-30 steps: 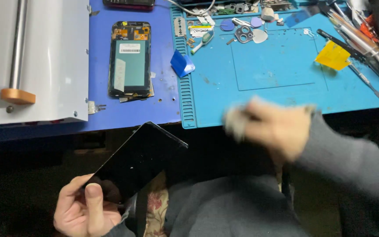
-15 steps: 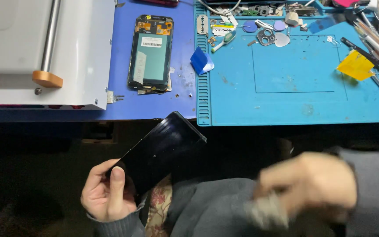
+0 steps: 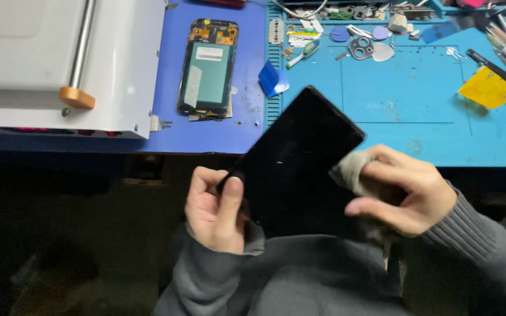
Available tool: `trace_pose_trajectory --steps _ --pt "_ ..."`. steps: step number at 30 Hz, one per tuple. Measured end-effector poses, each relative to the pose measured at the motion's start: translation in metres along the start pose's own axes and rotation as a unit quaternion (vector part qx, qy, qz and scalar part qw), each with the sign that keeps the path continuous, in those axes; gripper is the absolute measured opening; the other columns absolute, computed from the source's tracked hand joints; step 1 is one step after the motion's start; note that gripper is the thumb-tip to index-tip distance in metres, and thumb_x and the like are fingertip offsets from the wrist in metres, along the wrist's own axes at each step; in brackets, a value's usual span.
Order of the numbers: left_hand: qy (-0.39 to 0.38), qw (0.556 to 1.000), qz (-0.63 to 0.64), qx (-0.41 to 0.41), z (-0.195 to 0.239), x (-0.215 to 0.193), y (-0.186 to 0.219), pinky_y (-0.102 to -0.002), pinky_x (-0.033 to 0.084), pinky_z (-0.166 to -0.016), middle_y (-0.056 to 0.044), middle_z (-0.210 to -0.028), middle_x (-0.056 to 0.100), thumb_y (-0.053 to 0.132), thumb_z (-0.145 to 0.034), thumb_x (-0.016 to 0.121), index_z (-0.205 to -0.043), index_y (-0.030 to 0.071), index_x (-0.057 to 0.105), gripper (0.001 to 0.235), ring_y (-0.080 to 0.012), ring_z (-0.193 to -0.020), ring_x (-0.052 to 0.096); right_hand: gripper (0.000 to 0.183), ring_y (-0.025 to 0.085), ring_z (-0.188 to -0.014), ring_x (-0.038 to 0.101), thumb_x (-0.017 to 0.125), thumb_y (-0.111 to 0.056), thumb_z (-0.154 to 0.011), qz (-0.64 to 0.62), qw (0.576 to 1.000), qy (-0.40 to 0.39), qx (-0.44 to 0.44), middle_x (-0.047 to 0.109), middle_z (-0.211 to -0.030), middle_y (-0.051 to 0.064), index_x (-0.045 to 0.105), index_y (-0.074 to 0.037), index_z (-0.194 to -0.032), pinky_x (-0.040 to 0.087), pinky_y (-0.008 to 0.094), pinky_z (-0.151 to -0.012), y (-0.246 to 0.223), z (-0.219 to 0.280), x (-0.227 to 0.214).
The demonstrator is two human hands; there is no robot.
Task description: Cleaning and inspecting a smartphone screen using a cloth on a repair workbench.
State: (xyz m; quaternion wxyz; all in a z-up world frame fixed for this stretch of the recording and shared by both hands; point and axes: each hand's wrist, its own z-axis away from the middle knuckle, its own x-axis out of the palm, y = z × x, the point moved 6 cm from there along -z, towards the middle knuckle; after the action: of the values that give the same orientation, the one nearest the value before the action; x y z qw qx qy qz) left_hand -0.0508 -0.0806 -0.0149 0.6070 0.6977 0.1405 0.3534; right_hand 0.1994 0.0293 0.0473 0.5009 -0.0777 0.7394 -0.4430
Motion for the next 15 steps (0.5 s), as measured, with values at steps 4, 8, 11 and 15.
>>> trace_pose_trajectory --steps 4,8,11,15 --pt "-0.098 0.995 -0.005 0.022 0.019 0.067 0.011 -0.023 0.037 -0.065 0.001 -0.077 0.049 0.020 -0.092 0.071 -0.091 0.013 0.046 0.027 -0.0081 -0.068 0.044 0.016 0.012 -0.059 0.065 0.078 -0.020 -0.085 0.011 0.961 0.252 0.112 0.074 -0.071 0.006 0.078 -0.004 -0.086 0.048 0.026 -0.056 0.010 0.007 -0.001" --pt "-0.156 0.975 -0.158 -0.001 0.013 0.089 0.024 -0.021 0.051 -0.058 0.002 -0.078 0.062 0.027 -0.085 0.077 -0.098 0.013 0.054 0.030 -0.0070 -0.061 0.059 0.018 0.008 -0.063 0.052 0.070 -0.020 -0.097 -0.013 0.950 0.248 0.187 0.062 -0.066 0.000 0.076 -0.005 -0.091 0.042 0.029 -0.056 0.020 0.013 -0.024" --pt "-0.184 0.951 -0.214 0.129 0.007 0.099 0.048 -0.032 0.066 -0.087 -0.016 -0.137 0.053 0.024 -0.083 0.080 -0.145 0.006 0.036 0.078 -0.0229 -0.119 0.063 0.018 0.015 -0.059 0.046 0.070 -0.019 -0.096 0.064 0.957 0.266 0.091 0.059 -0.068 0.006 0.077 -0.003 -0.091 0.036 0.030 -0.057 -0.020 0.009 -0.049" --pt "-0.293 0.900 -0.245 0.211 0.021 0.127 0.089 -0.042 0.057 -0.101 -0.027 -0.159 0.036 0.062 -0.094 0.051 -0.144 -0.004 0.036 0.084 -0.0382 -0.139 0.053 0.020 0.014 -0.073 0.063 0.073 -0.014 -0.089 0.116 0.951 0.247 0.142 0.074 -0.093 0.005 0.079 -0.007 -0.106 0.048 0.028 -0.068 -0.060 0.021 -0.053"
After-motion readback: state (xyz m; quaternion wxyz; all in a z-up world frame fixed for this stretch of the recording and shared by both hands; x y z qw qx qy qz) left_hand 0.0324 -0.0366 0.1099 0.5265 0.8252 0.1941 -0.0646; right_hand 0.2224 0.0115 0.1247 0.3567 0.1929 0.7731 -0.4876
